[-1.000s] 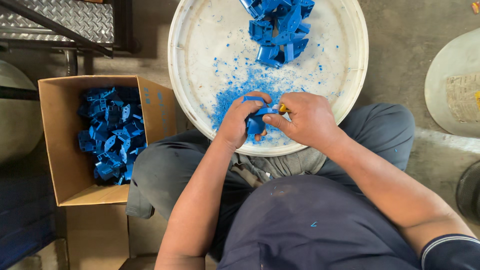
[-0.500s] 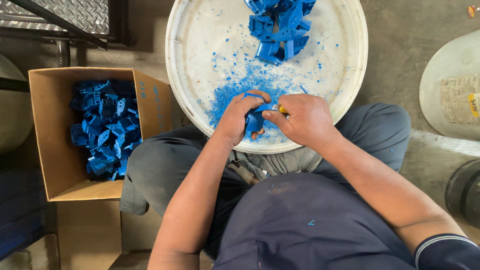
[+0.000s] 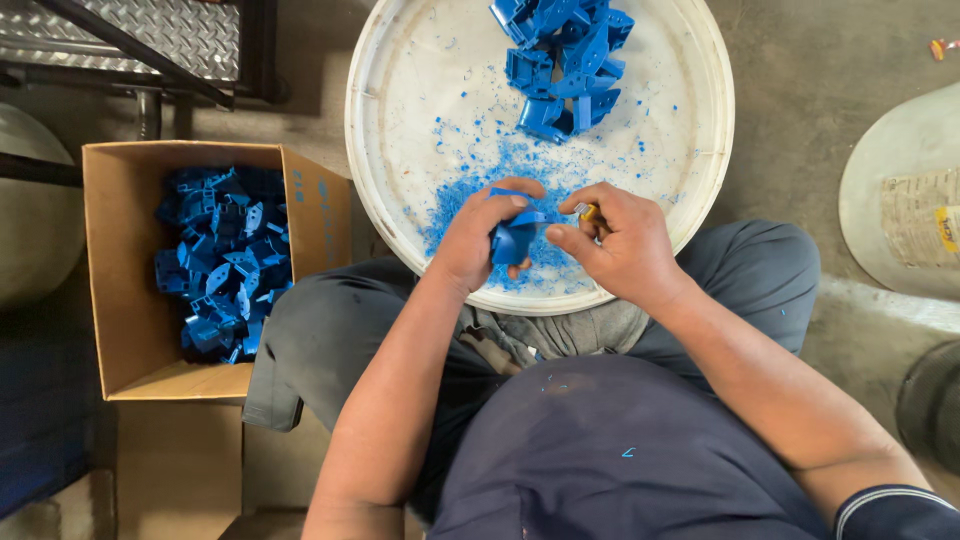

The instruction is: The person uses a utility knife to trim excess material from blue plastic components over a white container, then places the finished pieces into a cardboard box.

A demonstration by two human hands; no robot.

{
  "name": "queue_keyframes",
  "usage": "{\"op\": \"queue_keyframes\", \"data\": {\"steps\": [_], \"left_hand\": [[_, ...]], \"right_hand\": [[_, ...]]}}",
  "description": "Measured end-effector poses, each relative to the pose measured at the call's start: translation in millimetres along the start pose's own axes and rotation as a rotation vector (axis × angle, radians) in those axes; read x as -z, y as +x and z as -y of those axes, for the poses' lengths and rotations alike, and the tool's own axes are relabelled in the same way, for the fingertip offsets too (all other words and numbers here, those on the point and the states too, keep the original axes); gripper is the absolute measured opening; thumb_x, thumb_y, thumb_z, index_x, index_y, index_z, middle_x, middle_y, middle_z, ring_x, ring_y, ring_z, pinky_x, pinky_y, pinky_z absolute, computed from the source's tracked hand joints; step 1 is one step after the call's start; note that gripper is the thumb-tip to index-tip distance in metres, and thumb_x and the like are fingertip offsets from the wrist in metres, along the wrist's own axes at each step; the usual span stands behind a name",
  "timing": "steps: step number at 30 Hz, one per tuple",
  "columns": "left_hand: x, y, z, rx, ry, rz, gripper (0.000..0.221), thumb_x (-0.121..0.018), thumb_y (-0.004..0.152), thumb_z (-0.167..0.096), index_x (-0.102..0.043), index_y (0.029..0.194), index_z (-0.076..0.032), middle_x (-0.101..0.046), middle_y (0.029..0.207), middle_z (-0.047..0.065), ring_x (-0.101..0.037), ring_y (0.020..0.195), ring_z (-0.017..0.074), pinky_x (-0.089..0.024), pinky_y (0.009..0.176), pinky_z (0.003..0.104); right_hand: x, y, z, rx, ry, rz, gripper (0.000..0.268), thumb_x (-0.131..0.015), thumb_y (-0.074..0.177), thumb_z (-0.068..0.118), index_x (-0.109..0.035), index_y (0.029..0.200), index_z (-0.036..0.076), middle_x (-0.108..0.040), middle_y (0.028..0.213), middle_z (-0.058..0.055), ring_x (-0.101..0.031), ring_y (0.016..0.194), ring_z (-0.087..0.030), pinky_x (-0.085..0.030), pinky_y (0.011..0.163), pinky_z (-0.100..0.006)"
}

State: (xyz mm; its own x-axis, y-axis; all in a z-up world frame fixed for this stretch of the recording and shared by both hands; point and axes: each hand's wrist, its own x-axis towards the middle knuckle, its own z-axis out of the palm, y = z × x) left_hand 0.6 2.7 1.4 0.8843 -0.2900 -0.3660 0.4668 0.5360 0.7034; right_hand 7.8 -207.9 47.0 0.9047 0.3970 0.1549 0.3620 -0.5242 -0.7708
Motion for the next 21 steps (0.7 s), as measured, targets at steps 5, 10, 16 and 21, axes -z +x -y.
{"op": "queue_keyframes", "data": {"steps": [5,10,16,21], "left_hand": [[25,-44,-31,-0.506,0.152,-0.423,0.040,-0.074,0.090,-0.007,-0.065,0.129,-0.008,-0.062,0.095,0.006,-0.062,0.074,0.0154,-0.053,0.058,0.029],[55,-136,-78,-1.113,1.158,-1.247,0.056,-0.076,0.086,-0.003,-0.049,0.135,-0.002,-0.044,0.135,0.010,-0.046,0.130,0.0270,-0.040,0.118,0.042],[46,-133,-73,-1.192,1.010,-1.024,0.051,-0.074,0.099,-0.001,-0.046,0.141,-0.002,-0.040,0.149,0.010,-0.042,0.140,0.0251,-0.037,0.120,0.036],[25,-19,-41,-0.889,0.716,-0.589,0.030,-0.080,0.091,-0.015,-0.066,0.116,-0.006,-0.070,0.114,0.006,-0.068,0.101,0.0160,-0.056,0.091,0.031]], "right_hand": [[7,-4,-29,-0.228,0.068,0.141,0.031,-0.054,0.107,0.034,-0.070,0.119,0.009,-0.065,0.073,-0.006,-0.063,0.067,-0.017,-0.051,0.065,-0.033],[7,-16,-63,-0.362,-0.077,0.163,0.038,-0.063,0.097,0.039,-0.067,0.122,0.010,-0.075,0.091,-0.014,-0.074,0.085,-0.028,-0.055,0.073,-0.039],[10,9,-76,-0.251,-0.116,0.093,0.035,-0.070,0.094,0.036,-0.071,0.114,0.008,-0.075,0.091,-0.016,-0.074,0.083,-0.031,-0.055,0.073,-0.040],[19,55,-59,-0.175,-0.247,0.002,0.030,-0.071,0.094,0.032,-0.073,0.109,0.006,-0.073,0.086,-0.019,-0.072,0.079,-0.035,-0.054,0.069,-0.041]]}}
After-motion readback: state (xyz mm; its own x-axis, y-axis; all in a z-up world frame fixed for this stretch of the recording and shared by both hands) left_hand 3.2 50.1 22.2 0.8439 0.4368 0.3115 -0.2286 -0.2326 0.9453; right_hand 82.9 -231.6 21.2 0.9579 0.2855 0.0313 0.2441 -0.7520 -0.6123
